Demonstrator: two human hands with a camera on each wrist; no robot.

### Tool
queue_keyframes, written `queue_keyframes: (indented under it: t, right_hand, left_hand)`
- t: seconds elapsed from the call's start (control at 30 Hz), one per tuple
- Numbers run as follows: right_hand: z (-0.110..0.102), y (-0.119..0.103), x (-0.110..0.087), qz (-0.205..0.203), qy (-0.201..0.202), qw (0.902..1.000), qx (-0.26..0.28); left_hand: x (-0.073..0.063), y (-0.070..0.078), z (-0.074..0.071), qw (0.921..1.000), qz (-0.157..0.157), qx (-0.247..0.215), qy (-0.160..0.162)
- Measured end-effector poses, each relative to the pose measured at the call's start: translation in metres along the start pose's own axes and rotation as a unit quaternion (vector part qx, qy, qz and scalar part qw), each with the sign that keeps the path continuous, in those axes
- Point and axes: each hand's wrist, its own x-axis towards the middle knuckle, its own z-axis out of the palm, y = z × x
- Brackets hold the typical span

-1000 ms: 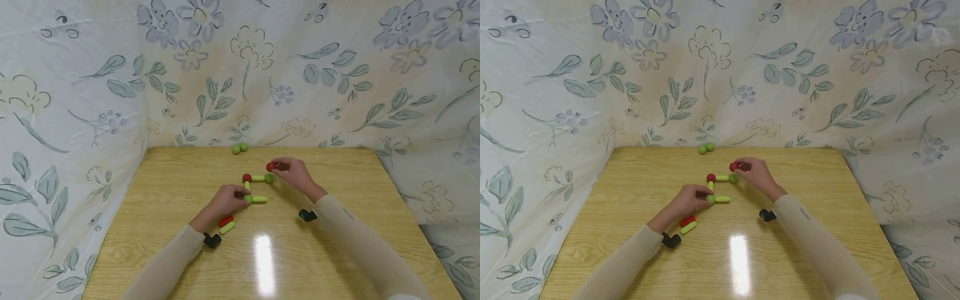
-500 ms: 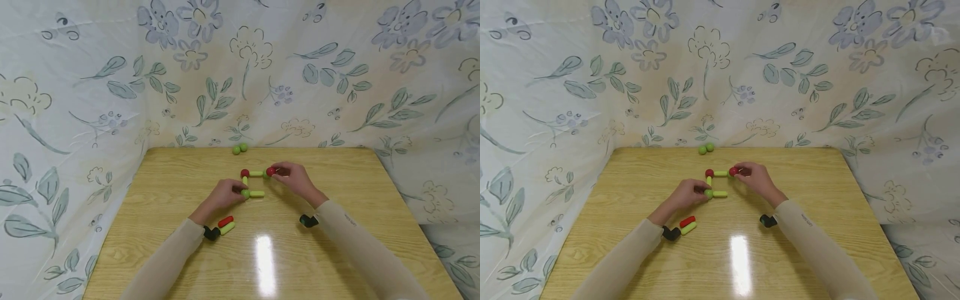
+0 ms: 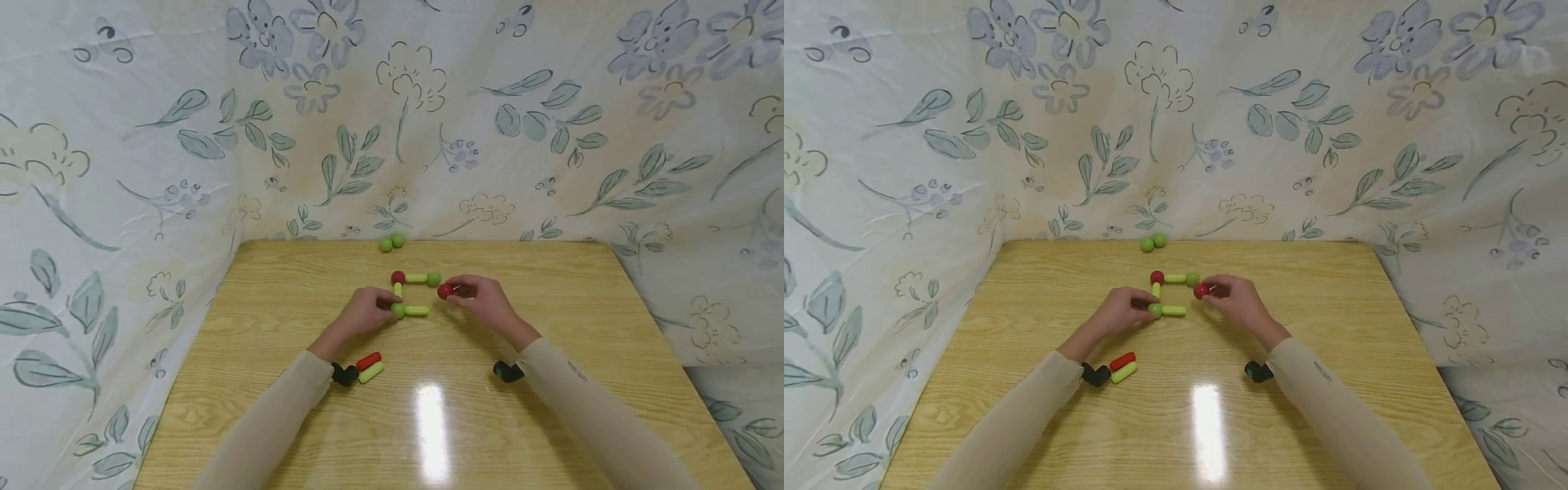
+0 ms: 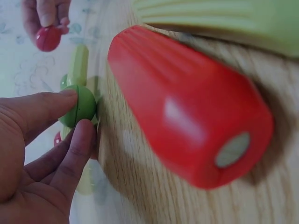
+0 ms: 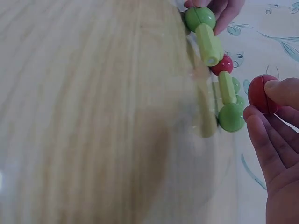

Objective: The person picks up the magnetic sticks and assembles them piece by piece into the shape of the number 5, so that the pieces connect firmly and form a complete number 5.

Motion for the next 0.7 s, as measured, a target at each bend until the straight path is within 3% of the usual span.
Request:
queue_keyframes:
  t: [0.7]
  right_hand:
    - [0.022, 0.018, -0.008, -0.008, -0.034, 0.9993, -0.011]
  left_hand:
    - [0.004, 0.001, -0.001, 1.0, -0.001, 0.003, 0.003]
